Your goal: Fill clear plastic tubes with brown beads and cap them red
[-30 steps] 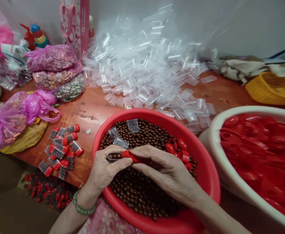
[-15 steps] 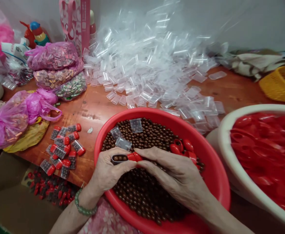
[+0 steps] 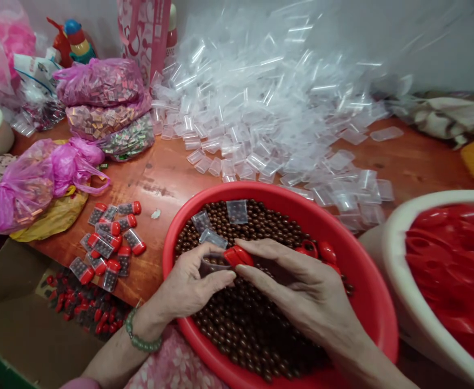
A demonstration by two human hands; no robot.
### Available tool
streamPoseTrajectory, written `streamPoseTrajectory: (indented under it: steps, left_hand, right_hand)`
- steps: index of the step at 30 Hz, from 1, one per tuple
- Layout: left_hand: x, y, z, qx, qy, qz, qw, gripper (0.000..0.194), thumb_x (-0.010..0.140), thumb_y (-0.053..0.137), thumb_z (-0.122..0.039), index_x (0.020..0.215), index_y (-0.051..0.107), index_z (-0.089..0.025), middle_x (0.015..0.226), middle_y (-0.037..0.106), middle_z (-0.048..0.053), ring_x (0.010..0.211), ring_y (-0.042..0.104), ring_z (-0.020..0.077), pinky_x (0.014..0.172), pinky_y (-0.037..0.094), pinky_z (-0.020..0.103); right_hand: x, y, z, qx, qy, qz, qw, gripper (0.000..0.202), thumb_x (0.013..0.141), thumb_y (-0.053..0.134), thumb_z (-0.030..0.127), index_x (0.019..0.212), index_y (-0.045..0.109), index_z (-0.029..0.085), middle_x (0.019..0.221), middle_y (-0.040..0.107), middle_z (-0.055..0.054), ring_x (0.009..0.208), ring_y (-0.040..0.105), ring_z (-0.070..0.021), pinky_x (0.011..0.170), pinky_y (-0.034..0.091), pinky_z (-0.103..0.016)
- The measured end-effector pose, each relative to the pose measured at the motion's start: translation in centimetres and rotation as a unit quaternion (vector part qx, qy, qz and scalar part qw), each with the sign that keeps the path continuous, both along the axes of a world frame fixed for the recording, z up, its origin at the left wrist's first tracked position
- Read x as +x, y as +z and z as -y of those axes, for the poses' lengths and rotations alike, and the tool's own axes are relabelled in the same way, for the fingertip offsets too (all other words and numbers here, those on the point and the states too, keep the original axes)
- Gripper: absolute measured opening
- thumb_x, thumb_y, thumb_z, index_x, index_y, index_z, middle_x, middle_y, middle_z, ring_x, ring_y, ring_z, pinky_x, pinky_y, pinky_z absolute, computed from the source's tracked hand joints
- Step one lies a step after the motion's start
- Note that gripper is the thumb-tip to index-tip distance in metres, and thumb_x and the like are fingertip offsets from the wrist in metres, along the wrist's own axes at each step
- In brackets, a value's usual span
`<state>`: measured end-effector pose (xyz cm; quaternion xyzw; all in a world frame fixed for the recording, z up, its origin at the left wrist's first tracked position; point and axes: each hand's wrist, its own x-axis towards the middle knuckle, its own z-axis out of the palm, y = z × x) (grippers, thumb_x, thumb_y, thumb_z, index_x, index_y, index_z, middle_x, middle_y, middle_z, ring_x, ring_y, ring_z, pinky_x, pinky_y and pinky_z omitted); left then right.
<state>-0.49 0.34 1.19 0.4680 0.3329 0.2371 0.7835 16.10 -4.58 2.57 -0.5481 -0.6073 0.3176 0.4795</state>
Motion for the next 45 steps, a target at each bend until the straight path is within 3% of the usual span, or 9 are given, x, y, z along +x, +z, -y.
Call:
streamPoseTrajectory:
  steps: [5,10,16,25,32,39,43,45]
  left_hand:
    - [0.1,-0.3,0.4,0.014,-0.03,-0.029,0.999,0.021,0.082,0.064,-0.027,0.098,0.06,-0.014,0.082,0.059,0.001,0.074,0.054,0.012,0.074,0.042,0.025]
    - [0.1,-0.3,0.2,0.025,-0.032,0.019,0.999,0.028,0.081,0.068,-0.028,0.106,0.065,-0.015,0.096,0.065,0.003,0.09,0.059,0.0168,0.087,0.044,0.029]
    - [0.1,-0.3,0.1,0.067,-0.048,0.022,0.996,0.031,0.085,0.066,-0.028,0.114,0.065,-0.016,0.11,0.067,0.005,0.105,0.059,0.0206,0.099,0.042,0.032]
    - [0.1,-0.8,0.0,0.084,-0.065,-0.001,0.994,0.027,0.086,0.064,-0.03,0.107,0.065,-0.013,0.098,0.065,0.005,0.093,0.059,0.019,0.092,0.044,0.031]
    - [0.1,-0.7,-0.3,0.08,-0.077,0.026,0.993,0.028,0.086,0.062,-0.027,0.111,0.065,-0.015,0.106,0.066,0.004,0.099,0.057,0.0193,0.096,0.042,0.031]
    - [0.0,-0.5,-0.6,0.084,-0.086,0.005,0.993,0.03,0.085,0.063,-0.031,0.108,0.065,-0.012,0.104,0.065,0.005,0.09,0.054,0.0163,0.086,0.044,0.027]
    - [0.1,-0.7,-0.6,0.027,-0.1,0.035,0.994,0.028,0.083,0.065,-0.035,0.099,0.066,-0.012,0.086,0.061,0.003,0.075,0.048,0.0127,0.072,0.043,0.024]
    - [0.1,-0.8,-0.6,-0.003,-0.099,0.056,0.993,0.027,0.082,0.066,-0.036,0.096,0.066,-0.012,0.08,0.059,0.001,0.071,0.048,0.0117,0.069,0.043,0.023]
  right_hand:
    - [0.5,0.7,-0.3,0.015,-0.025,0.014,0.999,0.028,0.085,0.066,0.018,0.11,0.069,0.031,0.1,0.074,-0.002,0.09,0.07,-0.0192,0.077,0.06,-0.033]
    - [0.1,0.8,-0.7,0.059,0.05,0.044,0.996,0.038,0.084,0.065,0.011,0.116,0.067,0.031,0.095,0.073,-0.003,0.086,0.068,-0.018,0.073,0.059,-0.031]
    - [-0.1,0.4,-0.4,0.055,0.066,0.081,0.993,0.038,0.084,0.063,0.008,0.113,0.065,0.031,0.097,0.072,-0.002,0.088,0.068,-0.0179,0.075,0.058,-0.029]
    - [-0.6,-0.5,0.1,0.028,0.036,0.063,0.997,0.038,0.085,0.06,0.005,0.111,0.062,0.032,0.094,0.068,0.0,0.084,0.065,-0.0155,0.074,0.055,-0.027]
    - [-0.5,-0.4,-0.2,0.024,0.059,0.089,0.994,0.031,0.085,0.061,0.005,0.106,0.063,0.027,0.089,0.068,-0.001,0.079,0.064,-0.0154,0.07,0.054,-0.027]
    - [-1.3,-1.0,-0.2,0.05,0.028,0.085,0.995,0.027,0.085,0.061,0.005,0.104,0.062,0.024,0.09,0.066,-0.002,0.08,0.063,-0.0139,0.069,0.053,-0.025]
    - [-0.9,-1.2,0.1,0.08,0.055,0.088,0.991,0.029,0.087,0.057,0.005,0.108,0.059,0.025,0.091,0.064,-0.003,0.079,0.063,-0.0142,0.066,0.054,-0.025]
    - [-0.5,-1.2,0.2,0.086,0.083,0.129,0.984,0.026,0.09,0.059,0.018,0.115,0.055,0.023,0.095,0.064,-0.006,0.085,0.064,-0.0174,0.069,0.055,-0.029]
